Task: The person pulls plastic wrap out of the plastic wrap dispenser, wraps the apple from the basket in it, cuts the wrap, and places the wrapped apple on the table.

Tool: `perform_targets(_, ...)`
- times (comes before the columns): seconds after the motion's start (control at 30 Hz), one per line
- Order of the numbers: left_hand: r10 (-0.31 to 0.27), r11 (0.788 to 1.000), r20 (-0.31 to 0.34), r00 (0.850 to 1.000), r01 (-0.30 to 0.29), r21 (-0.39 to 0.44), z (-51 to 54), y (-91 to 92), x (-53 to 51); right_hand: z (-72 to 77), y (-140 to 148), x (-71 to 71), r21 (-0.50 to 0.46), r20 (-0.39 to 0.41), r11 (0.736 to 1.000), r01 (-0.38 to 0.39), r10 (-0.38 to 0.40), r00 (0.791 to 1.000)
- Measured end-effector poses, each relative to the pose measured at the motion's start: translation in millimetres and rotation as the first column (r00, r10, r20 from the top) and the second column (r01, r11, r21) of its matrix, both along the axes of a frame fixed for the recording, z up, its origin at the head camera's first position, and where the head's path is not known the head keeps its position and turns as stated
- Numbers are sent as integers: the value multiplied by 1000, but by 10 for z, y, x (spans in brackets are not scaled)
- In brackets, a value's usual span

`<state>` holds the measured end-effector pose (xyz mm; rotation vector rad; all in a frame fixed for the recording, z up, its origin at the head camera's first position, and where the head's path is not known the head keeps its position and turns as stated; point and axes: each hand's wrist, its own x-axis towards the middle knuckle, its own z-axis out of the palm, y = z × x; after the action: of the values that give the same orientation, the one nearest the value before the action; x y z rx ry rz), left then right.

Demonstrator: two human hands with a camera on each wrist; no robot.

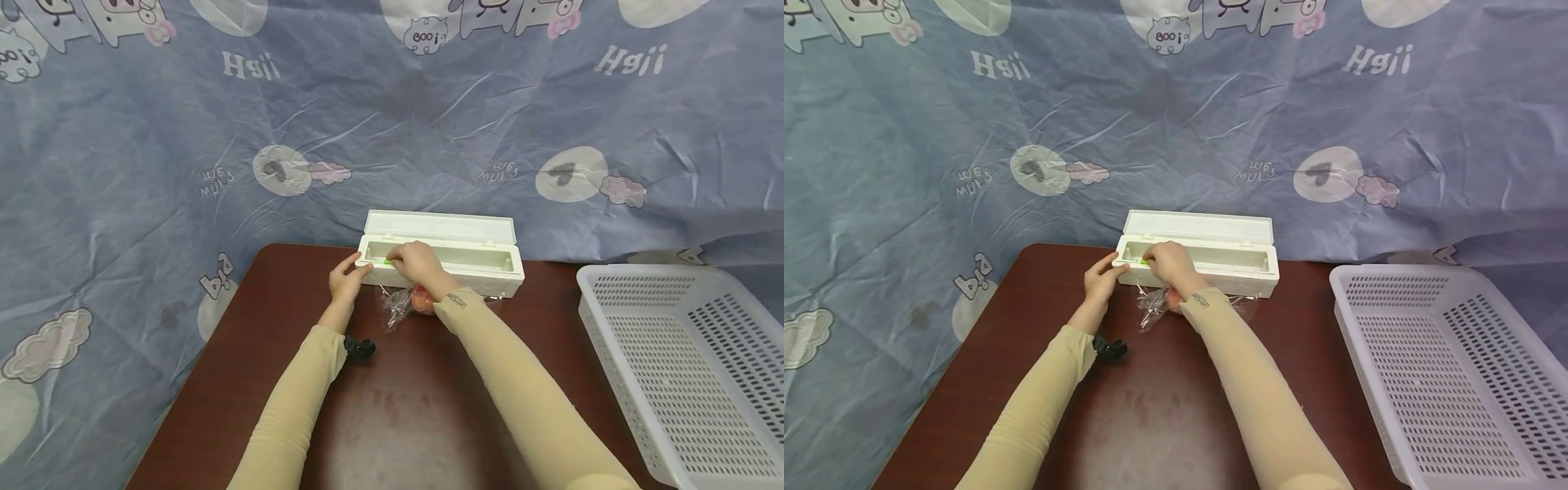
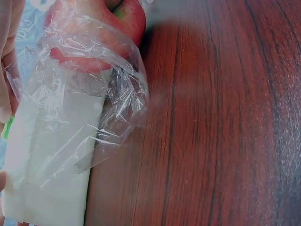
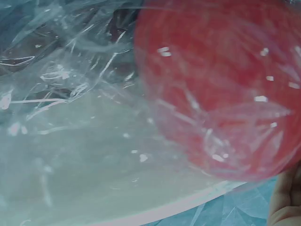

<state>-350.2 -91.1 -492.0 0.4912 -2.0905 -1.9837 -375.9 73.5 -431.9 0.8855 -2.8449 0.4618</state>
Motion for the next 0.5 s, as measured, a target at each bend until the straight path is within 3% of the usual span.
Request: perform_targets(0.5,-8,1000,9,1000,8,-18,-21,-12,-7,81,445,28,21,50,999,-40,39,998)
